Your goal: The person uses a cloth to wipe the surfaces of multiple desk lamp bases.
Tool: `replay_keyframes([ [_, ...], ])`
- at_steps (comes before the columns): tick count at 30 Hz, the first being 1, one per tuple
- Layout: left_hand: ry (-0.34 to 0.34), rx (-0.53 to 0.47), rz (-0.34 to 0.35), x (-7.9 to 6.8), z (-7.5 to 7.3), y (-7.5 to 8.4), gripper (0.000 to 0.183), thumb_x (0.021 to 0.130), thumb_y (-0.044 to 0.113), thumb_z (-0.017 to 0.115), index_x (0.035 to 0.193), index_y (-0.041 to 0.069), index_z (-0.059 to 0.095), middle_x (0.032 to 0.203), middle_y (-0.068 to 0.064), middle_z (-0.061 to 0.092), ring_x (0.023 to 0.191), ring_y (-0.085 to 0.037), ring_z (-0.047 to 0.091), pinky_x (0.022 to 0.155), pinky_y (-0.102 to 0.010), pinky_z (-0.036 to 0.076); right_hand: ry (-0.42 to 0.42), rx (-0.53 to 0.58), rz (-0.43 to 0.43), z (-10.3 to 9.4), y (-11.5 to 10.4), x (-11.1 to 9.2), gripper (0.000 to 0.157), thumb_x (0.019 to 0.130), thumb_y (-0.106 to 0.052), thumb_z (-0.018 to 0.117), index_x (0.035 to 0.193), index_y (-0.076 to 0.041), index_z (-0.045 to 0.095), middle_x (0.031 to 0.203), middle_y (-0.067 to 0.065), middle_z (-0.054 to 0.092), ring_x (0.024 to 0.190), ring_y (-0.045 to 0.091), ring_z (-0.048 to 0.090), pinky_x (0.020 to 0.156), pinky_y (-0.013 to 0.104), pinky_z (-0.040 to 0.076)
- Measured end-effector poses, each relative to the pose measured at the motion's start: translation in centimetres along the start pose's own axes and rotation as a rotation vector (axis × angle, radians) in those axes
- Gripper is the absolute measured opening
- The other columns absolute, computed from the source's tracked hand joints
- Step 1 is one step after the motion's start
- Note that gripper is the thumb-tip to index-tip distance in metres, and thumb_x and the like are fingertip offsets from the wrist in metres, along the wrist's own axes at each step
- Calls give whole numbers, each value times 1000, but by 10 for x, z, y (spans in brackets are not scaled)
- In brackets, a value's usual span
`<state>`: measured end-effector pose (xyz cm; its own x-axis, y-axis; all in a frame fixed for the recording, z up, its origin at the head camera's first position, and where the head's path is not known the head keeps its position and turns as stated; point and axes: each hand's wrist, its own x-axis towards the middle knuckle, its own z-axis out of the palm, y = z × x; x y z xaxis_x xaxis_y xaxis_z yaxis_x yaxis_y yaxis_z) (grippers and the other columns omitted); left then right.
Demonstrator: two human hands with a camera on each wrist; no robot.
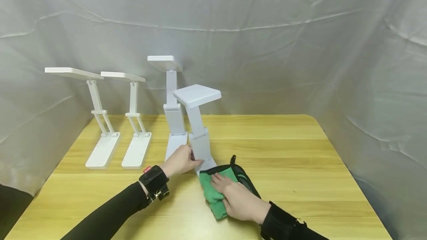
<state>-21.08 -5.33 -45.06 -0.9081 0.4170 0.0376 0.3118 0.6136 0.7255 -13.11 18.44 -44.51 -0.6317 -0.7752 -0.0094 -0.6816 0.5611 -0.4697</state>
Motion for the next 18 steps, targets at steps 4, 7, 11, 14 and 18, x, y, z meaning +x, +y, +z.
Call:
replay_keyframes([
  [4,-3,8,17,1,-2,1,35,79,14,73,108,-3,63,100,-17,69,84,-23,67,71,-28,56,-33,67,-75,-3,-1,-8,60,76,12,54,134,-7,52,142,11,46,130,28,41,101,51,40],
  [7,-7,27,20,1,-3,1,34,80,15,73,107,-2,64,98,-16,69,83,-22,67,70,-28,56,-23,128,-121,-6,0,-16,62,71,16,52,126,-11,60,134,6,54,124,24,48,98,50,44],
  [11,-26,60,25,3,-5,1,34,80,17,73,107,-1,64,98,-15,69,84,-22,66,71,-28,56,43,236,-157,-9,6,-27,62,68,18,51,119,-14,65,123,0,62,116,18,56,91,43,51],
  [14,-39,71,5,8,-7,4,37,78,17,75,109,0,63,100,-13,69,85,-21,66,73,-28,56,162,330,-134,-7,12,-34,62,69,19,54,122,-12,64,122,2,63,114,20,57,92,33,49],
  [18,-26,115,-21,25,-8,9,38,74,19,79,105,2,65,98,-11,69,81,-18,65,72,-27,55,362,413,-61,-2,20,-38,61,71,20,57,125,-8,61,125,8,62,117,28,54,99,25,41],
])
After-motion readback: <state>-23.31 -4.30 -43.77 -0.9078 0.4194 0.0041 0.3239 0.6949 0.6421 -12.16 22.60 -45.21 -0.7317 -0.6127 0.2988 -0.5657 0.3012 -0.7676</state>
